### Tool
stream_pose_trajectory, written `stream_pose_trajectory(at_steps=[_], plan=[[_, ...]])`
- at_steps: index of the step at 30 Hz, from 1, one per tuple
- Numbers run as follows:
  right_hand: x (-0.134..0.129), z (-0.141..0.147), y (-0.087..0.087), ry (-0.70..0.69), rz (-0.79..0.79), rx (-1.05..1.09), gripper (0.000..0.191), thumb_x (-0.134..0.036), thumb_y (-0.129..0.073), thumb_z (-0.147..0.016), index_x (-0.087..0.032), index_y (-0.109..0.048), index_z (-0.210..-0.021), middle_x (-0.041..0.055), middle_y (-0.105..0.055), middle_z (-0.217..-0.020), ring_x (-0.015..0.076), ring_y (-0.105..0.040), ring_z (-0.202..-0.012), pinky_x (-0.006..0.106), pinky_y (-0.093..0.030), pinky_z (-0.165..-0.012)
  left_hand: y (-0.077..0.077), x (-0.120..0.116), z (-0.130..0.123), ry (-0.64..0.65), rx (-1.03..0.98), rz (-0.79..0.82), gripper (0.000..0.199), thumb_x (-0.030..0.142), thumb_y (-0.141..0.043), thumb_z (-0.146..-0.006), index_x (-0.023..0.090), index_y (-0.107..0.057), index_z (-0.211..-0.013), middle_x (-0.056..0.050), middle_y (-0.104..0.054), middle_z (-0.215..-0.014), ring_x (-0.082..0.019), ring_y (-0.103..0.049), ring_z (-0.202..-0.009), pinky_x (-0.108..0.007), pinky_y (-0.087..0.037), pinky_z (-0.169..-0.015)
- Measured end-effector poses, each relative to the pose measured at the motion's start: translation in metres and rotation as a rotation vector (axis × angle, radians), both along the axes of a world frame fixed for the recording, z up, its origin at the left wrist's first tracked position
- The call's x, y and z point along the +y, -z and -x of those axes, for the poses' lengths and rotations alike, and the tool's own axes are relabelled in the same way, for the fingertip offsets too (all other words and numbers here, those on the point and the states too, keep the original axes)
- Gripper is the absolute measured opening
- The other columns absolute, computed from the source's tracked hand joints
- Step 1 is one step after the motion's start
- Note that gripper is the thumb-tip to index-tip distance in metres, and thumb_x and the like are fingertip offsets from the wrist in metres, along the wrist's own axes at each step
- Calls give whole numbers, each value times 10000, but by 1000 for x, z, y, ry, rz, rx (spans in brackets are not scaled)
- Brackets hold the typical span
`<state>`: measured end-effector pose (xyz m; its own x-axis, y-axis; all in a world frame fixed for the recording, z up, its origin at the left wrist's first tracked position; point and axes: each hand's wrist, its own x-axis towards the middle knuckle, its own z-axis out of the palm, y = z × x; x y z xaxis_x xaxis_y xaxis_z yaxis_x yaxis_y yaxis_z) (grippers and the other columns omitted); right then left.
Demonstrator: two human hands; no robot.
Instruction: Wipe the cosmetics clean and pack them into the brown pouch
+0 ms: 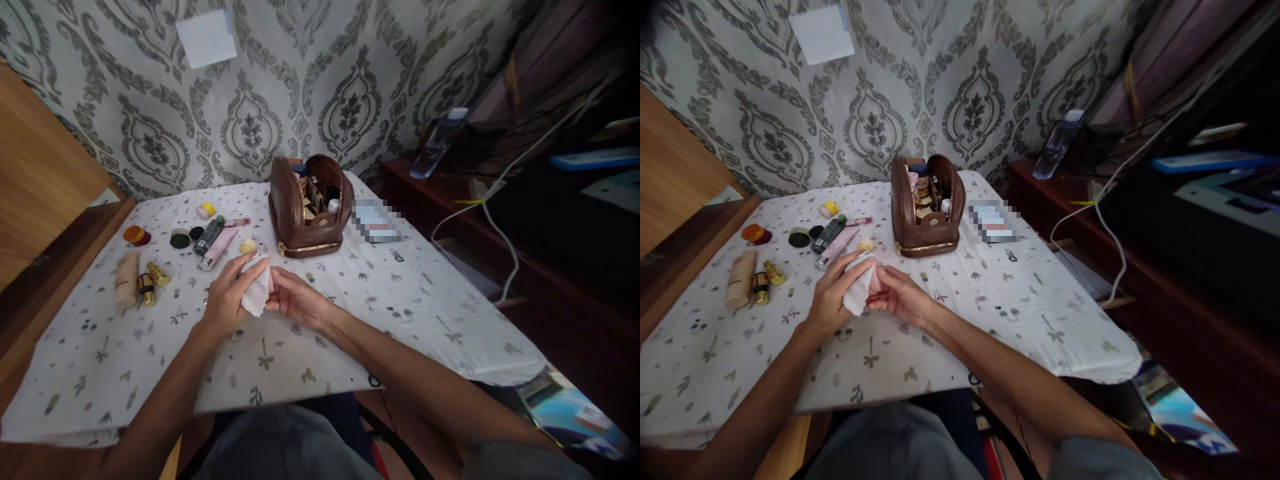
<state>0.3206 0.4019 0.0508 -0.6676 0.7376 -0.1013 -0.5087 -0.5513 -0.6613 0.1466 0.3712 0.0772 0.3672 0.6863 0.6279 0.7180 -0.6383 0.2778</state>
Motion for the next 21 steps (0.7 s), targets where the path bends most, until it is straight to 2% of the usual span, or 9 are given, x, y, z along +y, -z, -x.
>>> stream_pose_trajectory(at_steps=[3, 6, 11, 13, 16, 21], plan=[[0, 0, 1, -5, 9, -24, 445, -542, -813, -713, -188, -603, -884, -42, -618, -640, 115, -619, -600, 233, -540, -569, 2, 1, -2, -30, 63, 70, 601, 270, -618, -879, 272, -460, -1459, -147, -501, -1394, -326, -517, -1307, -469, -489, -1042], [-1, -2, -2, -12, -36, -67, 470, -596, -790, -709, -176, -612, -821, -37, -600, -641, 111, -588, -604, 235, -515, -576, 2, 1, -3, -30, 25, 129, 657, 201, -634, -839, 278, -442, -1463, -130, -509, -1334, -312, -538, -1272, -460, -497, -1030], [-4, -4, -13, 31, -165, -39, 415, -504, -824, -714, -147, -612, -733, -40, -574, -658, 65, -521, -597, 202, -454, -616, -1, -3, -4, 28, -100, 169, 632, 206, -663, -843, 280, -474, -1442, -106, -551, -1276, -277, -591, -1193, -438, -503, -1027], [-4, -4, -14, 63, -151, -33, 394, -462, -851, -692, -158, -641, -828, -48, -590, -674, 68, -546, -602, 206, -465, -627, -2, -3, -5, 40, -108, 146, 535, 232, -637, -885, 283, -528, -1406, -108, -559, -1292, -270, -592, -1206, -427, -509, -1025], [-4, -1, -11, 82, -79, -26, 472, -396, -894, -642, -191, -647, -990, -48, -636, -723, 93, -610, -646, 220, -502, -641, -2, -2, -6, 59, -124, 43, 397, 230, -588, -934, 284, -618, -1326, -104, -570, -1342, -257, -599, -1226, -410, -521, -1020], [-4, 1, -6, 74, 41, 49, 405, -326, -886, -666, -185, -654, -966, -30, -654, -751, 95, -624, -694, 218, -523, -681, -2, -2, -5, 78, -138, -75, 360, 181, -591, -938, 282, -661, -1275, -103, -585, -1402, -240, -623, -1224, -405, -541, -1015]])
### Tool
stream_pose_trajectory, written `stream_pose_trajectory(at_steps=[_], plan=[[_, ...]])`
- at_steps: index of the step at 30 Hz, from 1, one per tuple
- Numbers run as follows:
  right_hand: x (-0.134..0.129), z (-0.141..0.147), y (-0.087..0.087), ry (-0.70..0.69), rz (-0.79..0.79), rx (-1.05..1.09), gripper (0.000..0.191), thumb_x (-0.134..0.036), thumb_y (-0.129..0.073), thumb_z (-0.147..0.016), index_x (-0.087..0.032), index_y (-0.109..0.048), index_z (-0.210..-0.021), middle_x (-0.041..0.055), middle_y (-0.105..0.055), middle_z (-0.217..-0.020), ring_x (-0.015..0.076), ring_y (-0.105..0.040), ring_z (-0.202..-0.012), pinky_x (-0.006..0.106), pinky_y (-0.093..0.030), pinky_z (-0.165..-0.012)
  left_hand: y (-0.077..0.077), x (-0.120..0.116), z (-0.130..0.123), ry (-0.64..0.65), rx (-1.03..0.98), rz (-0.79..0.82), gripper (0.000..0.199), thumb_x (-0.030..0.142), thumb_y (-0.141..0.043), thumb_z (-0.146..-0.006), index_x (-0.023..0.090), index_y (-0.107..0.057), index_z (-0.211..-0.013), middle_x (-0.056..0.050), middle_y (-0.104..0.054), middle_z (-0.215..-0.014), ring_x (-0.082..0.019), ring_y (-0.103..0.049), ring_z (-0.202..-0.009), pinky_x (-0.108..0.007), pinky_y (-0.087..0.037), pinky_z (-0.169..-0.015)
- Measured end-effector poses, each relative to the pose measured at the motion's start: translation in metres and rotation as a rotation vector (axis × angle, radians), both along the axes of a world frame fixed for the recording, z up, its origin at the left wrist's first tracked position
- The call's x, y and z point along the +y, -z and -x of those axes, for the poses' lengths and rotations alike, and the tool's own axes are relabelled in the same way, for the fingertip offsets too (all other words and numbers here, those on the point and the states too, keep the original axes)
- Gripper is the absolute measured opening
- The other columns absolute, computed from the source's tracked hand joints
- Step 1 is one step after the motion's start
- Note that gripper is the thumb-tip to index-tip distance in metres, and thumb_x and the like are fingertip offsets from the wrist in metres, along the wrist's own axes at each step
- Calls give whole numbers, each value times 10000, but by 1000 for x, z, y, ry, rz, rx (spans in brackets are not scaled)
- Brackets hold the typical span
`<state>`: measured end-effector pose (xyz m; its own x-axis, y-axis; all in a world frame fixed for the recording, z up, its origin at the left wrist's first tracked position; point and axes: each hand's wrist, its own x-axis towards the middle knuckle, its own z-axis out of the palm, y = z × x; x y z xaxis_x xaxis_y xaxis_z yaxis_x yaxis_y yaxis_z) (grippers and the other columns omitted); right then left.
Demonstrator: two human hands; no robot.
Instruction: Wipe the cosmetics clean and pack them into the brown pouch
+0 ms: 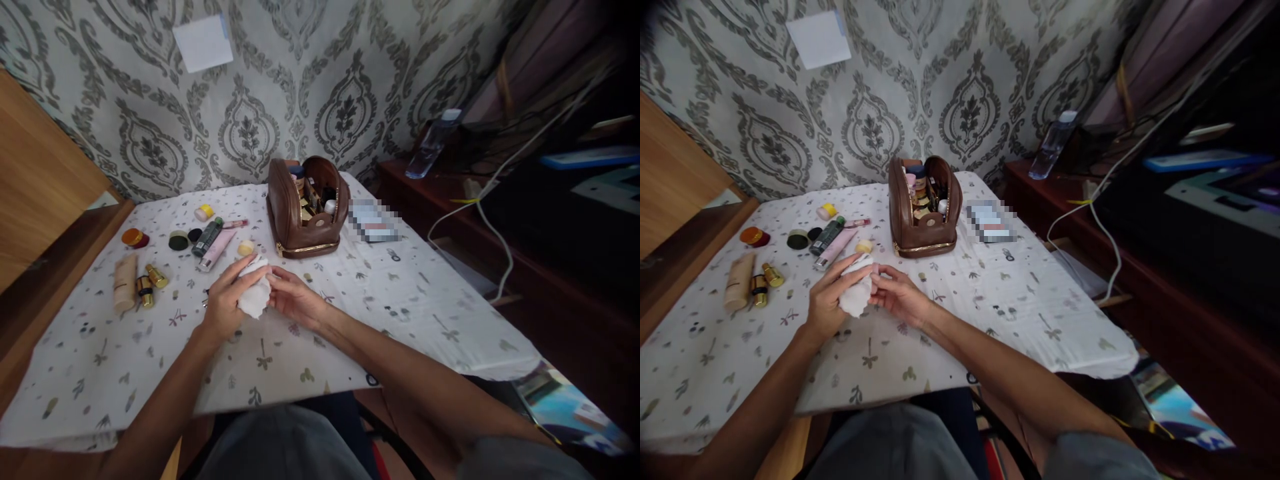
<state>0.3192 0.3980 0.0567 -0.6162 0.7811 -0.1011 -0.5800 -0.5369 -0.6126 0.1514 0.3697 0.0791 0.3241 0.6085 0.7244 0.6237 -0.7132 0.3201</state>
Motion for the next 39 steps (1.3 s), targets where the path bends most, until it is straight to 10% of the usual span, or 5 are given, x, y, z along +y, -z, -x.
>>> stream_pose_trajectory(at_steps=[7, 14, 26, 33, 39], plan=[[10, -5, 4, -41, 183, 82, 332, -450, -766, -796, -161, -670, -929, 40, -684, -795, 141, -637, -764, 232, -554, -707, 4, -3, 0, 101, 44, -53, 381, 227, -531, -965, 242, -616, -1336, -124, -535, -1480, -282, -562, -1313, -460, -494, -1081], [4, -7, -6, -57, 53, 75, 378, -426, -795, -765, -165, -679, -1011, 27, -705, -859, 111, -642, -772, 184, -540, -710, 6, -2, 1, -91, 30, -2, 504, 281, -477, -992, 227, -438, -1491, -132, -545, -1463, -265, -515, -1355, -409, -439, -1121], [10, -31, -30, 574, -963, -522, 637, -320, -792, -740, -229, -574, -1332, 69, -554, -1157, 170, -604, -972, 324, -538, -865, 0, -7, -13, -254, -212, 301, 329, 390, -557, -923, 182, -579, -669, 46, -587, -540, -117, -563, -497, -203, -451, -510], [91, -98, -110, 846, -1116, -974, 626, -339, -725, -761, -150, -523, -1322, 107, -640, -1149, 207, -626, -956, 334, -528, -822, 4, -2, -6, -223, -38, 221, 325, 380, -549, -931, 180, -626, -687, 48, -613, -503, -104, -563, -425, -179, -440, -450], [172, -103, -137, 512, -1273, -1654, 386, -331, -709, -777, -111, -664, -1091, 110, -715, -996, 258, -664, -915, 304, -481, -764, 23, 7, 4, -308, 7, 150, 379, 493, -538, -928, 175, -685, -785, -13, -702, -585, -149, -640, -458, -217, -496, -466]])
